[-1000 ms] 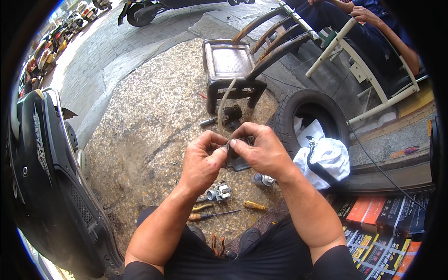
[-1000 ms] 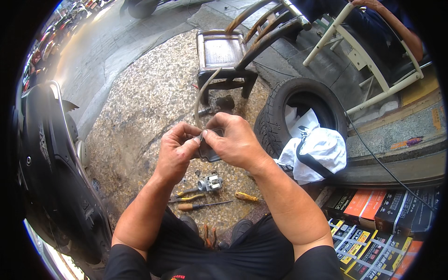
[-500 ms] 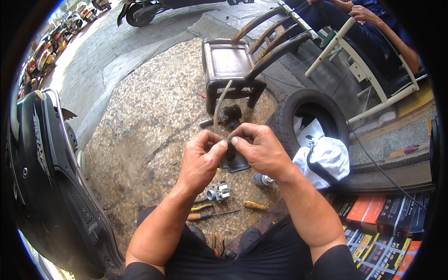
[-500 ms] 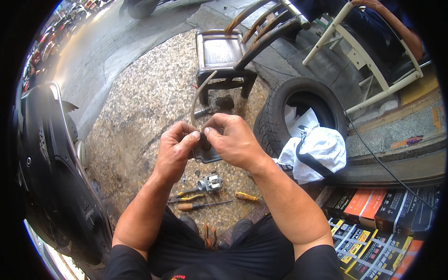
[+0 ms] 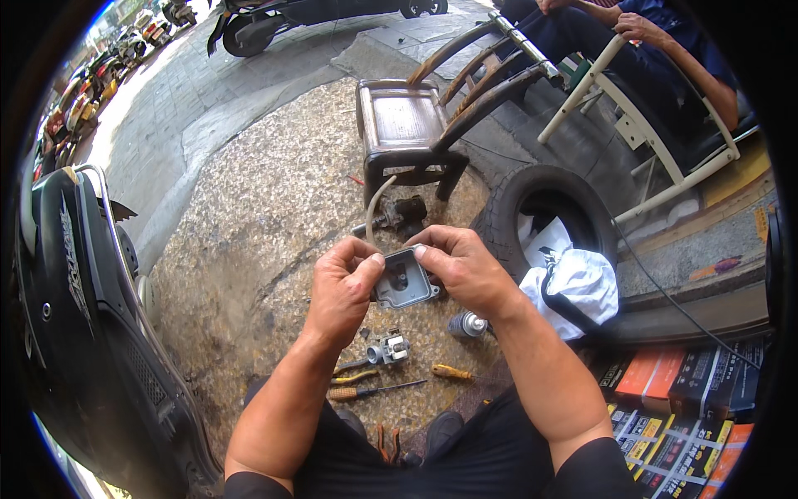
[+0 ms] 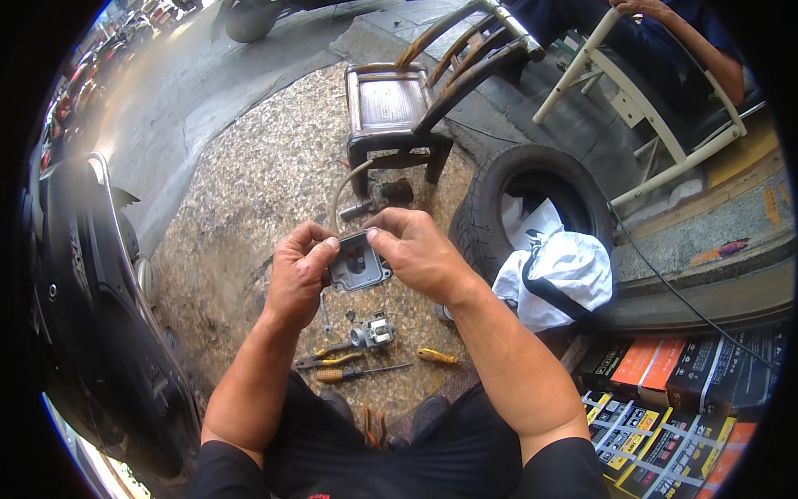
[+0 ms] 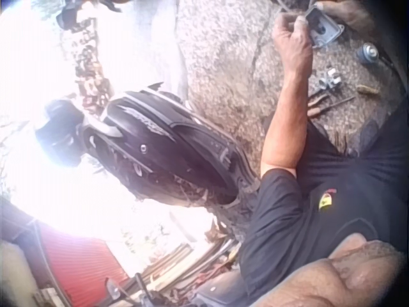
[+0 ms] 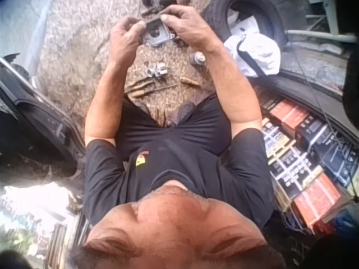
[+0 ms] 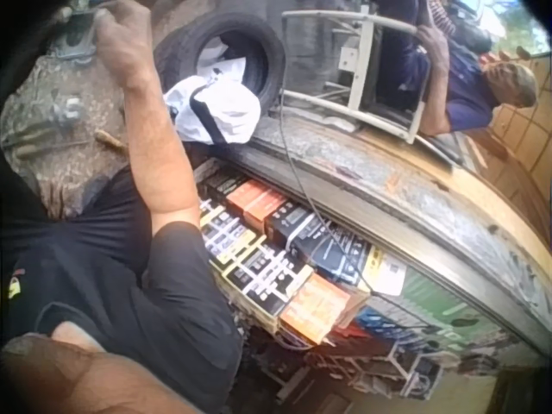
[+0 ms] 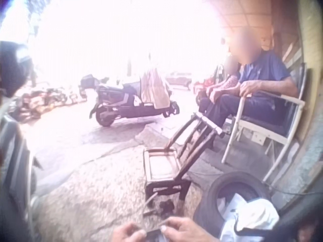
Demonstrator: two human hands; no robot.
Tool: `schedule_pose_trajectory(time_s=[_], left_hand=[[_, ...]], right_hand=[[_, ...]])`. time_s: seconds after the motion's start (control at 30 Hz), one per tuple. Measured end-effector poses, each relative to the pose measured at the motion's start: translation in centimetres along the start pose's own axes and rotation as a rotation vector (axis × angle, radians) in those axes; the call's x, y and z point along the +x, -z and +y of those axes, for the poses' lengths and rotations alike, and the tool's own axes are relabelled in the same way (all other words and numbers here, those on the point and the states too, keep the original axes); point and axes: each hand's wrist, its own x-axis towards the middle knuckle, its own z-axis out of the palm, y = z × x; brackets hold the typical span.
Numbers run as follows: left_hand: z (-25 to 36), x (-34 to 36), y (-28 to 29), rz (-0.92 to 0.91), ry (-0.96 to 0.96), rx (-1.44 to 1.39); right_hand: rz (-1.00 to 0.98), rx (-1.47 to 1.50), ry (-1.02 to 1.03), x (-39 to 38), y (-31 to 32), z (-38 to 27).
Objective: The person disassembles a scooter carburetor, cleans internal parts with a cloth, and uses a cordless drill to remove and reinsert screws. The person handles the carburetor body, a small metal cover, and a drill, working on the ground in a motorcycle repair shop.
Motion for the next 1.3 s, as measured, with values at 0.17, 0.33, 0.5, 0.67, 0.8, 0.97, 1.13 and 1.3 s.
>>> schedule_pose_trajectory(time_s=[0.17,0.33,0.5,0.67,0.8,0.97,1.13,1.3], left_hand=[[0.2,0.0,0.3,-0.001,-0.025,0.056],[0.8,0.1,0.8,0.003,-0.001,-0.156],[0.6,0.4,1.2,-0.019,-0.021,-0.269],[2.1,0.4,1.1,0.031,0.007,0.091],[5.2,0.8,0.4,0.064,-0.667,0.704],[5.9,1.7,-2.8,-0.115,-0.798,1.230],[5.3,1.3,-3.4,-0.197,-0.565,0.955],[5.9,1.8,-3.1,-0.164,-0.644,1.029]], right_hand=[[-0.042,0.160,-0.065,-0.1,0.5,0.3],[-0.342,0.339,0.007,-0.2,1.5,-0.1],[-0.244,0.126,0.046,-0.2,0.5,0.4],[-0.201,0.081,0.118,0.0,0.1,0.1],[-0.178,0.087,0.181,0.3,-0.2,-0.6],[-0.159,0.298,0.354,1.1,-0.8,-0.4],[-0.194,0.133,0.216,0.8,0.0,-0.1],[-0.153,0.107,0.383,1.3,0.4,0.1]])
